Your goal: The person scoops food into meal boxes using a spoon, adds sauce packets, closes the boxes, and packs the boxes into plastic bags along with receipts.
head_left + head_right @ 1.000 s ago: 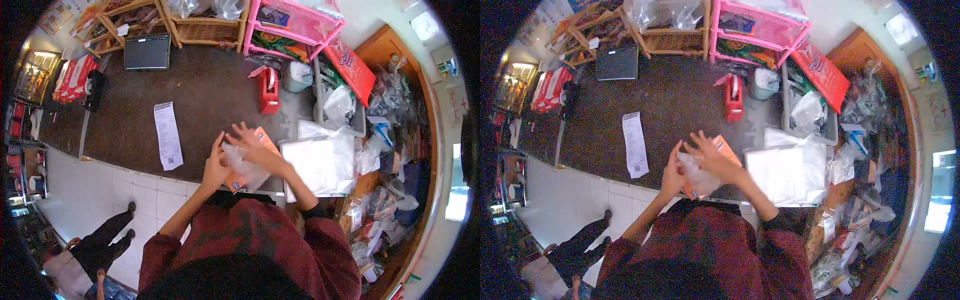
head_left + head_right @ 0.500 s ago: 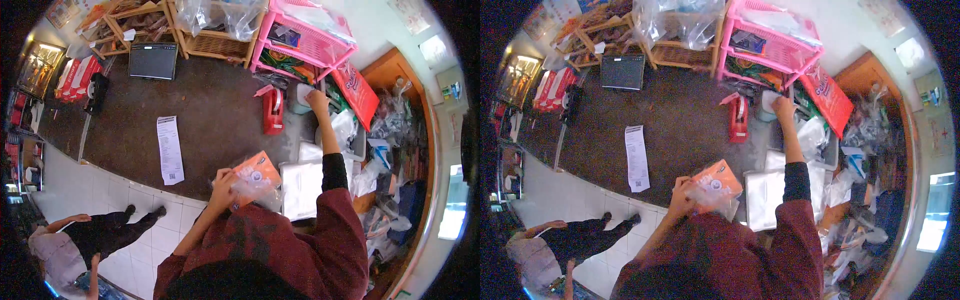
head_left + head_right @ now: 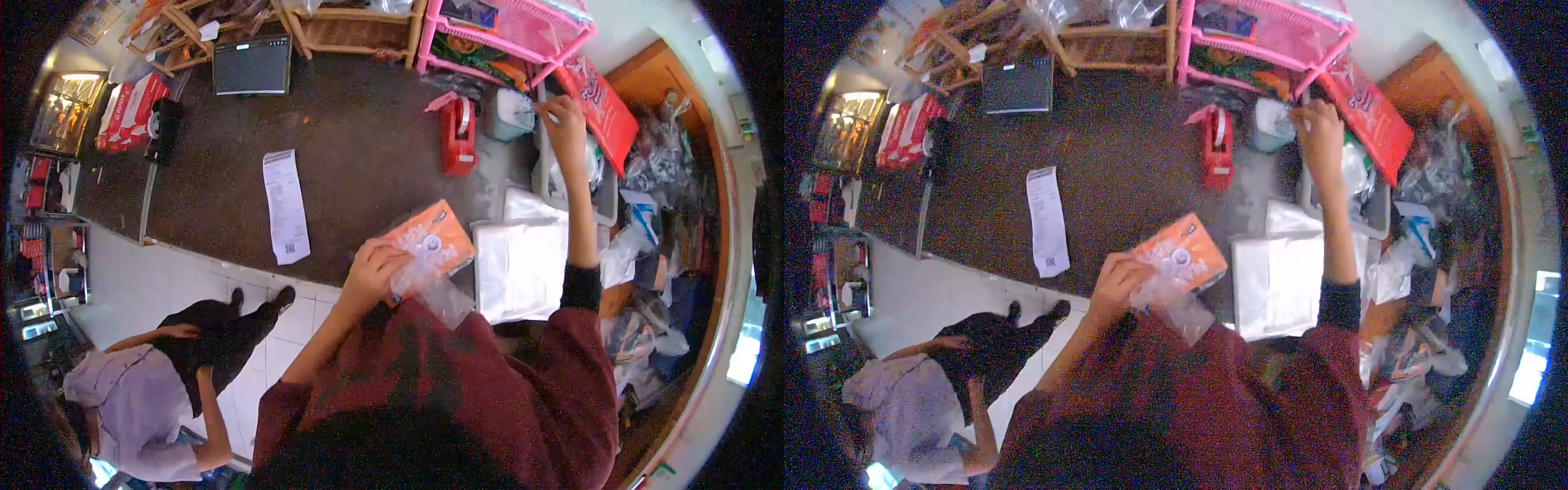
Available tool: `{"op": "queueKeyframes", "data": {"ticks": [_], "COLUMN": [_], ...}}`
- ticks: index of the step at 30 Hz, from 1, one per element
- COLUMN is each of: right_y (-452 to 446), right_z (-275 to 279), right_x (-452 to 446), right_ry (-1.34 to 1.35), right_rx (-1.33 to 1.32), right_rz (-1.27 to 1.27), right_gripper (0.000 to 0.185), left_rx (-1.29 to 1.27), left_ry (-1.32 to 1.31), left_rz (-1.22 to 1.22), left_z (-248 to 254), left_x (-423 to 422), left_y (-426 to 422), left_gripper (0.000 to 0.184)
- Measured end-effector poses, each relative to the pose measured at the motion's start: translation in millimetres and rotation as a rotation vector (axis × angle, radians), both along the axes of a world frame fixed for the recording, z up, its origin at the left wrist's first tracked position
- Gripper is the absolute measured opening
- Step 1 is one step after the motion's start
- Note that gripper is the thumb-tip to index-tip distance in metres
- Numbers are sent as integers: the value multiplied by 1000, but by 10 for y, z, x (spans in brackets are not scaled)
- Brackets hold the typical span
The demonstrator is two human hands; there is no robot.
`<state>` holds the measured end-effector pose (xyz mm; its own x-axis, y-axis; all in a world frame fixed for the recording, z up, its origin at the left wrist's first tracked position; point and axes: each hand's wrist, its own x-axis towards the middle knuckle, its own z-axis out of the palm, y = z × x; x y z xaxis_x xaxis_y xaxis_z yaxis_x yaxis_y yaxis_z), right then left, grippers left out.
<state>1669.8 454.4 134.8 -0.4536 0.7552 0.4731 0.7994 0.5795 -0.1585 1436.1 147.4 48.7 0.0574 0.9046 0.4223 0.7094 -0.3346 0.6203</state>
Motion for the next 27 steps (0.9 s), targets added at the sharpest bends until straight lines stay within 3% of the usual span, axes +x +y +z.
{"op": "queueKeyframes", "data": {"ticks": [1, 3, 4, 5, 7, 9, 11, 13, 15, 20, 23, 25, 27], "right_y": [-299, -1065, -1383, -1762, -2247, -2283, -2295, -2302, -2390, -2563, -2646, -2646, -2625], "right_z": [22, -373, -1124, -1144, -664, -715, -738, -691, -660, -860, -952, -1014, -1051], "right_x": [-97, -266, -296, -341, -588, -527, -458, -416, -447, -703, -739, -748, -732], "right_ry": [234, 392, 615, 468, 436, 434, 434, 302, 261, 481, 555, 614, 857], "right_rx": [-11, -287, -398, -547, -731, -737, -742, -538, -527, -657, -702, -731, -885], "right_rz": [144, 377, 517, 601, 560, 568, 577, 708, 702, 513, 332, 249, 223], "right_gripper": [7, 11, 13, 14, 15, 16, 18, 19, 22, 22, 19, 18, 13], "left_rx": [-11, 60, 58, 82, 99, -204, -269, -329, -544, -683, -379, -459, -105], "left_ry": [4, 114, 120, 96, 73, -78, -110, -139, -128, -215, -437, -390, -478], "left_rz": [3, -2, -3, -45, -89, -181, -131, -80, -6, 157, 308, 340, 320], "left_z": [11, 33, 47, 65, 92, 120, 129, 181, 277, 109, -20, -68, -79], "left_x": [8, 3, 2, 7, -11, -57, -74, -109, -172, -122, 61, 105, 183], "left_y": [-30, -44, -22, 2, 33, 58, 104, 185, 283, 220, 111, 99, 152], "left_gripper": [33, 33, 33, 28, 24, 29, 29, 28, 24, 29, 27, 35, 44]}}
